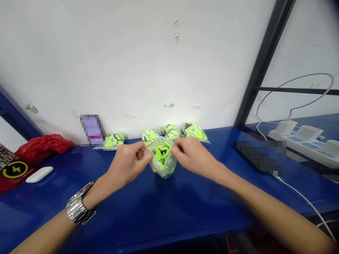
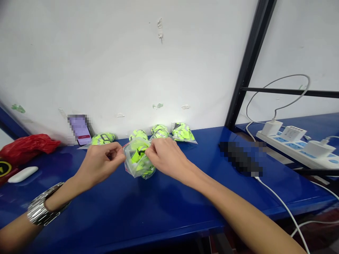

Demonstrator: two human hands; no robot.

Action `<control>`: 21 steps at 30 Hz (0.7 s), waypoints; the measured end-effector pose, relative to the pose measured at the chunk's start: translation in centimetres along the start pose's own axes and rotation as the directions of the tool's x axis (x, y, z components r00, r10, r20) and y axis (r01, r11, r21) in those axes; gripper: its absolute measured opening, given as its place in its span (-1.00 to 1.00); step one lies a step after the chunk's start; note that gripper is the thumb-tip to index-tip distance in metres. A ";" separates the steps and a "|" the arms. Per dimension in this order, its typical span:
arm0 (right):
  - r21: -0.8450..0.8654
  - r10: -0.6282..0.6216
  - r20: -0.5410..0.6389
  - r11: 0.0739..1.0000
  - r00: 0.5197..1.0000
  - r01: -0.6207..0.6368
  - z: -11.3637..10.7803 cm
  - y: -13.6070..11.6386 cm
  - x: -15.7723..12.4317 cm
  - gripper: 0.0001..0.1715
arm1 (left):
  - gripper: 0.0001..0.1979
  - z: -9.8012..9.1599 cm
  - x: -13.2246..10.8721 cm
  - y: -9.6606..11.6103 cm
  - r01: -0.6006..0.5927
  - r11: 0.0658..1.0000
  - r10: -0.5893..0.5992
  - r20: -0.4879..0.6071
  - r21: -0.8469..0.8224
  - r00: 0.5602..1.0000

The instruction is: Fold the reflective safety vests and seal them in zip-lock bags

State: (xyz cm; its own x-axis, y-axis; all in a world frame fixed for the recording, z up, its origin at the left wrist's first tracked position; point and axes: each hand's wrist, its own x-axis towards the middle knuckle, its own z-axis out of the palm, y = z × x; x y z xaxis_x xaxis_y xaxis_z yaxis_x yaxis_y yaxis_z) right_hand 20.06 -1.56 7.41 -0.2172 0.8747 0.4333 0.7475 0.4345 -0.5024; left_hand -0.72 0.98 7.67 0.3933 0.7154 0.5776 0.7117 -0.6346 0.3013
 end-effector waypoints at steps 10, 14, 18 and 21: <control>0.451 0.103 0.127 0.880 0.986 -0.150 0.4 2.1 1.1 -0.85 | -0.66 0.4 -1.1 0.0 0.056 0.993 -0.049 0.075 -0.102 0.996; 0.848 0.161 0.218 0.456 0.962 -0.269 0.8 3.8 1.5 -0.98 | -0.62 1.8 -1.4 -3.2 0.413 0.850 -0.378 0.167 -0.327 0.911; 0.894 0.086 0.258 0.356 0.962 -0.272 2.2 4.5 1.7 -0.93 | -0.54 2.8 -1.0 -4.8 0.696 0.205 -0.355 0.610 -0.688 0.708; 0.873 0.179 0.187 0.421 0.966 -0.246 3.6 4.9 1.4 -0.73 | -0.76 2.8 -0.9 -4.6 0.656 -0.008 -0.370 0.612 -0.754 0.699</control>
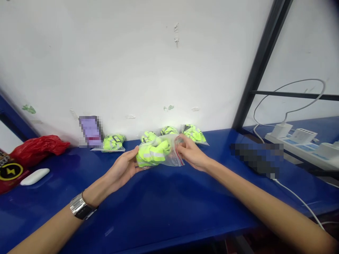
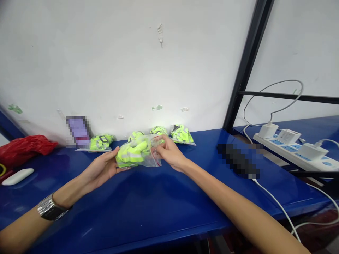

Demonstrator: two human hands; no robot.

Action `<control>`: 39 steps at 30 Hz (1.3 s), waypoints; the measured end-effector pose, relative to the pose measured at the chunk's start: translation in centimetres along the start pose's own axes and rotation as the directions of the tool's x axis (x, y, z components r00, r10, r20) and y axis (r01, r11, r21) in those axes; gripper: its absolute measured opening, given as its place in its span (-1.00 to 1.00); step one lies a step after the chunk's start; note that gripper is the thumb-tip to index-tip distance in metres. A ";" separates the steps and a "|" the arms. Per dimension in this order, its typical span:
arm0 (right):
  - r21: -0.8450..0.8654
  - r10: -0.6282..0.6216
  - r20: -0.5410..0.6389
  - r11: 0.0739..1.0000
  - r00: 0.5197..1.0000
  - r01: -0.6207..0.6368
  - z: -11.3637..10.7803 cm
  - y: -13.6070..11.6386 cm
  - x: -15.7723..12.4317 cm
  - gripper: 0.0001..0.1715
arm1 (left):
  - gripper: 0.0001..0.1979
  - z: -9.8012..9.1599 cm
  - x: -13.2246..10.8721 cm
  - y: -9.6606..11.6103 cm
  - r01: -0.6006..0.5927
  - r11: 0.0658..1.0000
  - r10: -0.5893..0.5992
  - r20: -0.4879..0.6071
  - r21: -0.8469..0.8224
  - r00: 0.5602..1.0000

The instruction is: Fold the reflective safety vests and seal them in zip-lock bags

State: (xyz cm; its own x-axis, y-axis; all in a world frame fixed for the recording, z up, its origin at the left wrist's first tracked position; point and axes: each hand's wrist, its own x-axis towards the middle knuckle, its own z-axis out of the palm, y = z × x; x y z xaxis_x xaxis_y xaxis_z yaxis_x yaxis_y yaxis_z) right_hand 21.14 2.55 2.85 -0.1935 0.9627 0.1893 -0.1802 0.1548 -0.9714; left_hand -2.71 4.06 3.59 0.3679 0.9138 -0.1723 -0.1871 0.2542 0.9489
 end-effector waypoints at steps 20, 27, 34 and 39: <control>0.195 0.225 0.203 0.944 0.953 -0.264 1.1 1.7 -0.9 -0.56 | -0.50 0.4 0.5 -1.0 -0.374 0.895 0.427 -0.225 0.244 0.876; 0.253 0.232 0.157 0.930 0.960 -0.267 2.5 2.0 -1.2 -0.50 | -0.52 0.4 0.3 -0.6 -0.396 0.657 0.594 -0.118 0.642 0.796; 0.177 0.044 -0.038 0.984 0.998 -0.037 2.4 1.5 -1.3 -0.52 | -0.69 -1.0 -0.3 -0.8 -0.386 0.371 0.655 0.057 0.845 0.754; 0.088 0.061 -0.178 0.995 0.982 -0.046 1.5 1.7 -0.8 -0.55 | -0.73 -1.3 -0.6 -0.5 -0.285 0.434 0.628 -0.060 0.855 0.776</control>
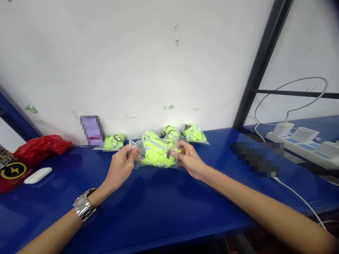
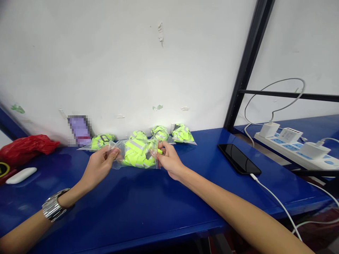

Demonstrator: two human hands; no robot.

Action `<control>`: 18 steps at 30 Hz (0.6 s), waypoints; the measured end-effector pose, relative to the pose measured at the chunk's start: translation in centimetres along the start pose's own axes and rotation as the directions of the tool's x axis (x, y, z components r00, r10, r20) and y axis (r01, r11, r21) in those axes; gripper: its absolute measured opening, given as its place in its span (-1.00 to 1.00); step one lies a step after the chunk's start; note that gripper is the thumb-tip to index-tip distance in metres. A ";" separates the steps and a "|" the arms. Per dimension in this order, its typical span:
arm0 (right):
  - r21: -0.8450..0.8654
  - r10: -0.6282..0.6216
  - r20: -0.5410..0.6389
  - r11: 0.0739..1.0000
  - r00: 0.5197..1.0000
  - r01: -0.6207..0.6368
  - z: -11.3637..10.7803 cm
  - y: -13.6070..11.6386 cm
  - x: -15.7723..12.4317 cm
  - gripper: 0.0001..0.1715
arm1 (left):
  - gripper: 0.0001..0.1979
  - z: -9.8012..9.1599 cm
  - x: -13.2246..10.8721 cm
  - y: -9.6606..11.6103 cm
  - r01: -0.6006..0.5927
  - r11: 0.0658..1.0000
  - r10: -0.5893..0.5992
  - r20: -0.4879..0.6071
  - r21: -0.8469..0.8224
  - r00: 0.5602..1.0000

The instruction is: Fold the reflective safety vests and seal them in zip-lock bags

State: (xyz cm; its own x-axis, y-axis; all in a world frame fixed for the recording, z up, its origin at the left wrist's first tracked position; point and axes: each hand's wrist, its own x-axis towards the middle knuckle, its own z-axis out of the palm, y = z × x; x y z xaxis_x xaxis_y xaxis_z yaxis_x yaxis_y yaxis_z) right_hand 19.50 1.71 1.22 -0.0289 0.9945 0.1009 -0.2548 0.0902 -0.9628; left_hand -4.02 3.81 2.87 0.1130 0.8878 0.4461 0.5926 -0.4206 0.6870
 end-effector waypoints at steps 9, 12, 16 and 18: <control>-0.317 0.089 0.043 0.946 0.995 -0.071 -2.4 -0.5 0.3 -0.81 | -0.67 -0.8 0.0 -1.5 -0.030 0.996 0.033 -0.033 0.083 0.999; -0.526 0.056 0.170 0.849 0.984 0.042 -1.9 0.3 0.3 -0.82 | -0.76 -0.7 -0.3 -0.9 -0.061 0.990 0.062 0.000 0.131 0.998; -0.434 0.009 0.301 0.892 0.954 0.129 -1.2 0.8 0.1 -0.68 | -0.82 -0.2 -0.4 0.4 -0.068 0.978 0.085 -0.082 0.196 0.993; -0.282 -0.001 0.289 0.956 0.957 0.085 -0.8 0.7 0.0 -0.56 | -0.83 0.3 -0.2 1.0 -0.079 0.966 0.123 -0.169 0.247 0.978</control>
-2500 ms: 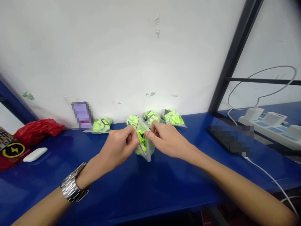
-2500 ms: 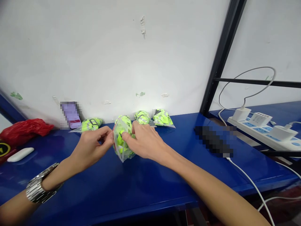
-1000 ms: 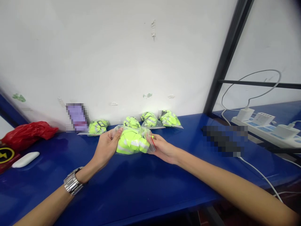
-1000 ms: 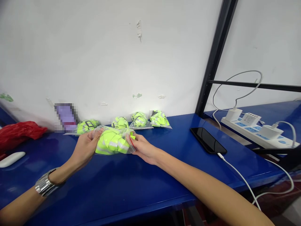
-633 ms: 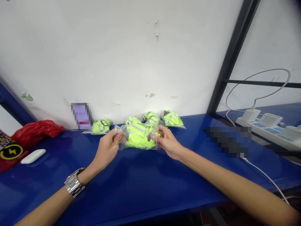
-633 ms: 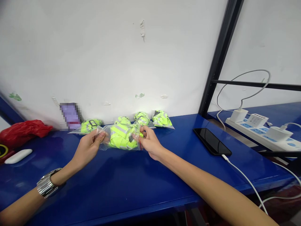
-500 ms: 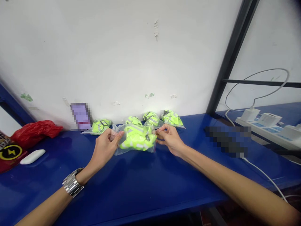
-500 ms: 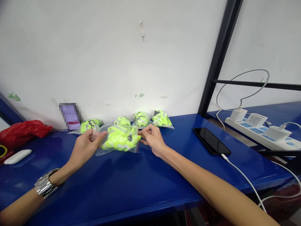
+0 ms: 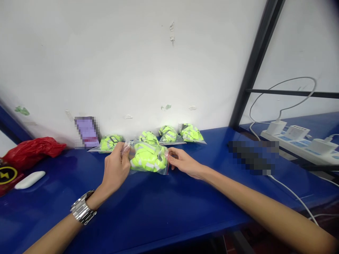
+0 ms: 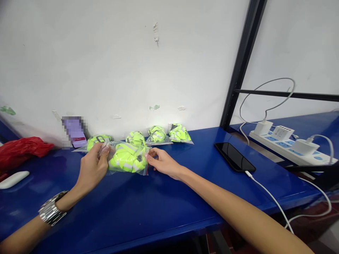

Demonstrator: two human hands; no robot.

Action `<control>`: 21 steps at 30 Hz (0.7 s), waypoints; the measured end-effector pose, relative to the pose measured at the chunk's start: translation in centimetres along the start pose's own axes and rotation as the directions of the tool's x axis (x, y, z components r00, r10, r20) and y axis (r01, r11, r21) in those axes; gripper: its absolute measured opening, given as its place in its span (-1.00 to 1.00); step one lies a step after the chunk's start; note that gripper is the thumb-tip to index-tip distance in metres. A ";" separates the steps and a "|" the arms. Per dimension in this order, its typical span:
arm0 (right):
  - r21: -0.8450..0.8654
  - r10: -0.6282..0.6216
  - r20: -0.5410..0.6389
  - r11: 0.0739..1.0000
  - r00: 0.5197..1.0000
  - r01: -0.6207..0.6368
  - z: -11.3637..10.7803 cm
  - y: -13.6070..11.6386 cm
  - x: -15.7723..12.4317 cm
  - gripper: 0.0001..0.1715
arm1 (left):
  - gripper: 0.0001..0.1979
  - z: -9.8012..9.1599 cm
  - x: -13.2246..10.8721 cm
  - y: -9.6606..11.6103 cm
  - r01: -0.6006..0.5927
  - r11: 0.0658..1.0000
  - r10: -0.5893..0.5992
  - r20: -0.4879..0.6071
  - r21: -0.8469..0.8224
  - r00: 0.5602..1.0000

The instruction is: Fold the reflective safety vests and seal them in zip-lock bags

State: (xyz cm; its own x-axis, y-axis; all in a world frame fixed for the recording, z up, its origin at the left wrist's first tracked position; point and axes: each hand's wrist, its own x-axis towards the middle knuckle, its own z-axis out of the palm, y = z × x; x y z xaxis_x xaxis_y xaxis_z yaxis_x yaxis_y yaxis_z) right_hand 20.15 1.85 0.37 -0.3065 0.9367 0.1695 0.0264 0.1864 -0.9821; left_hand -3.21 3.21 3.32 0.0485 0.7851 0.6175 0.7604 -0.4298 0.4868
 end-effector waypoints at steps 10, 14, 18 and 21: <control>0.341 0.167 -0.044 0.929 0.985 -0.142 -0.1 -0.1 0.0 -0.49 | -0.88 2.4 -0.4 1.7 -0.133 0.988 0.124 -0.110 -0.075 0.986; 0.281 0.180 -0.085 0.948 0.980 -0.150 -0.6 -0.6 0.1 -0.66 | -0.91 1.6 -0.3 1.7 -0.105 0.978 0.091 -0.085 -0.178 0.992; 0.231 0.149 -0.133 0.966 0.980 -0.116 -1.7 -1.3 0.3 -0.69 | -0.91 0.6 -0.5 1.9 -0.062 0.972 0.043 -0.087 -0.226 0.995; 0.243 0.151 -0.211 0.965 0.966 -0.098 -3.3 -1.0 0.7 -0.69 | -0.88 -0.9 0.0 2.0 -0.018 0.970 -0.015 -0.132 -0.244 0.991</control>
State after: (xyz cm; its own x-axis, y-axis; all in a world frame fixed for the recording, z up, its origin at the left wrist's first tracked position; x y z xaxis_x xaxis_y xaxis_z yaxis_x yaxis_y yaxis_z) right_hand 23.10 3.29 1.74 -0.0910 0.9953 0.0326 -0.1755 0.0162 -0.9844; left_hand -2.23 1.91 4.82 -0.0485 0.7257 0.6863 0.5787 -0.5396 0.6115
